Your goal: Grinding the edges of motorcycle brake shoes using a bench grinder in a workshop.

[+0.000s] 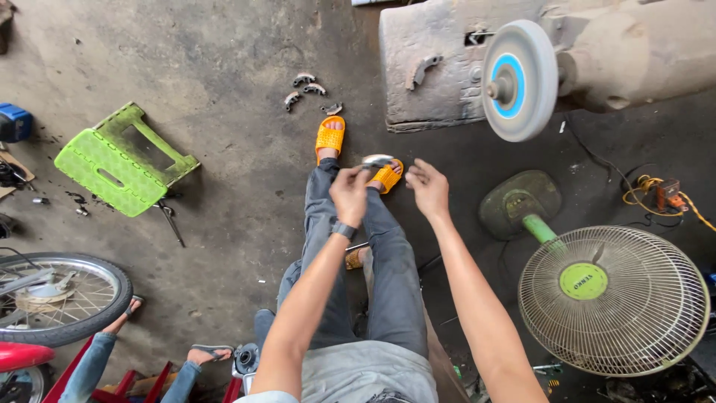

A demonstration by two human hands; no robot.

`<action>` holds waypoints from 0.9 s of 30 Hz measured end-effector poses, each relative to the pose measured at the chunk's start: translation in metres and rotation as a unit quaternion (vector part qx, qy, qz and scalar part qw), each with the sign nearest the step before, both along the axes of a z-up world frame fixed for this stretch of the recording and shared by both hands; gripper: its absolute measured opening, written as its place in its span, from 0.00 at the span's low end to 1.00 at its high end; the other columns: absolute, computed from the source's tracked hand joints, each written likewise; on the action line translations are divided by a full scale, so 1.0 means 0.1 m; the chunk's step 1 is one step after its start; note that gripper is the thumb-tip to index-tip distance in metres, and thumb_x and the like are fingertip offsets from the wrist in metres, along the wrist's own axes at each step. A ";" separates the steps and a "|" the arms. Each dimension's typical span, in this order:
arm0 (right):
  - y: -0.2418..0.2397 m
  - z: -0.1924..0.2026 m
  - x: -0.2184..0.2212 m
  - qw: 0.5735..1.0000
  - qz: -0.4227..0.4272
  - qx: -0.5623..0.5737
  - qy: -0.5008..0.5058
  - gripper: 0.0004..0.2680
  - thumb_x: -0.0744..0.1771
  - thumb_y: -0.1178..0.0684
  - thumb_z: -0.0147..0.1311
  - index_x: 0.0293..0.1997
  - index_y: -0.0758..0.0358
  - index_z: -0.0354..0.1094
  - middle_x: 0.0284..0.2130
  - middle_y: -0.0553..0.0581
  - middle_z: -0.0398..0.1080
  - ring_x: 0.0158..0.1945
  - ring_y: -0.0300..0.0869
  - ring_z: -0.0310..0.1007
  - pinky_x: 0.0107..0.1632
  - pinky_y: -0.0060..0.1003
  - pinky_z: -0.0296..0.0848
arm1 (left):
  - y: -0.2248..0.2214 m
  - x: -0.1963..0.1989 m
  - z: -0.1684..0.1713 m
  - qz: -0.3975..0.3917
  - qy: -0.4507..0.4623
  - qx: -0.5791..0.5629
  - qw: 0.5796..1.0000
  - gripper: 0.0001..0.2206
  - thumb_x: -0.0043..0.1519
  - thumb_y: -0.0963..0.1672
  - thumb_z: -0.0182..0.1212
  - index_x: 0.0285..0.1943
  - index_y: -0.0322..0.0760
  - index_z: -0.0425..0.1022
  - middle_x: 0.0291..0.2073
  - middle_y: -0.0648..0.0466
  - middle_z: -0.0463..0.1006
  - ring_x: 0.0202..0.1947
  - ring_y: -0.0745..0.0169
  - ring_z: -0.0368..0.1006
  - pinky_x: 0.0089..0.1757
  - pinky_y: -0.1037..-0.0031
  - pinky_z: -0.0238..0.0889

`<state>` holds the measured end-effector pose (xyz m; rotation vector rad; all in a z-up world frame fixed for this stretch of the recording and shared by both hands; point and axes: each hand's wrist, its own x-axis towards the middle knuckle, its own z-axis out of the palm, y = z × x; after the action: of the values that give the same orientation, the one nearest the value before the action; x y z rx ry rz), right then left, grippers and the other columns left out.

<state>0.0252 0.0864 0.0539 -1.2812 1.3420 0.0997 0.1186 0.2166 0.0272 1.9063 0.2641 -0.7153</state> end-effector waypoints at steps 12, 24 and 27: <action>-0.64 -1.10 1.41 0.832 0.097 -0.539 0.086 0.13 0.65 0.43 0.51 0.46 0.59 0.58 0.33 0.52 0.56 0.33 0.44 0.60 0.40 0.36 0.63 | 1.24 1.10 -2.94 -0.318 -0.106 0.252 0.908 0.07 0.52 0.40 0.59 0.34 0.34 0.64 0.23 0.41 0.74 0.29 0.41 0.73 0.32 0.57 0.68; -0.12 -0.14 1.31 0.950 0.041 -0.308 -0.029 0.09 0.64 0.58 0.51 0.44 0.71 0.60 0.33 0.71 0.65 0.34 0.57 0.68 0.28 0.42 0.71 | 0.60 1.12 -1.24 -0.406 -0.240 0.114 0.874 0.11 0.55 0.39 0.53 0.45 0.44 0.67 0.45 0.56 0.68 0.50 0.55 0.65 0.46 0.71 0.65; 0.09 -0.17 0.74 0.977 -0.169 -0.017 -0.130 0.08 0.64 0.60 0.47 0.46 0.69 0.63 0.33 0.61 0.65 0.30 0.42 0.69 0.26 0.29 0.74 | 0.27 0.88 -0.63 -0.535 -0.339 -0.011 0.774 0.20 0.59 0.44 0.52 0.58 0.31 0.59 0.51 0.41 0.63 0.53 0.45 0.61 0.52 0.64 0.57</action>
<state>0.0993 0.0952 0.0365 -1.0353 1.3176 -0.3180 0.2064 0.2439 -0.0362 2.0536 -1.3862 -0.6396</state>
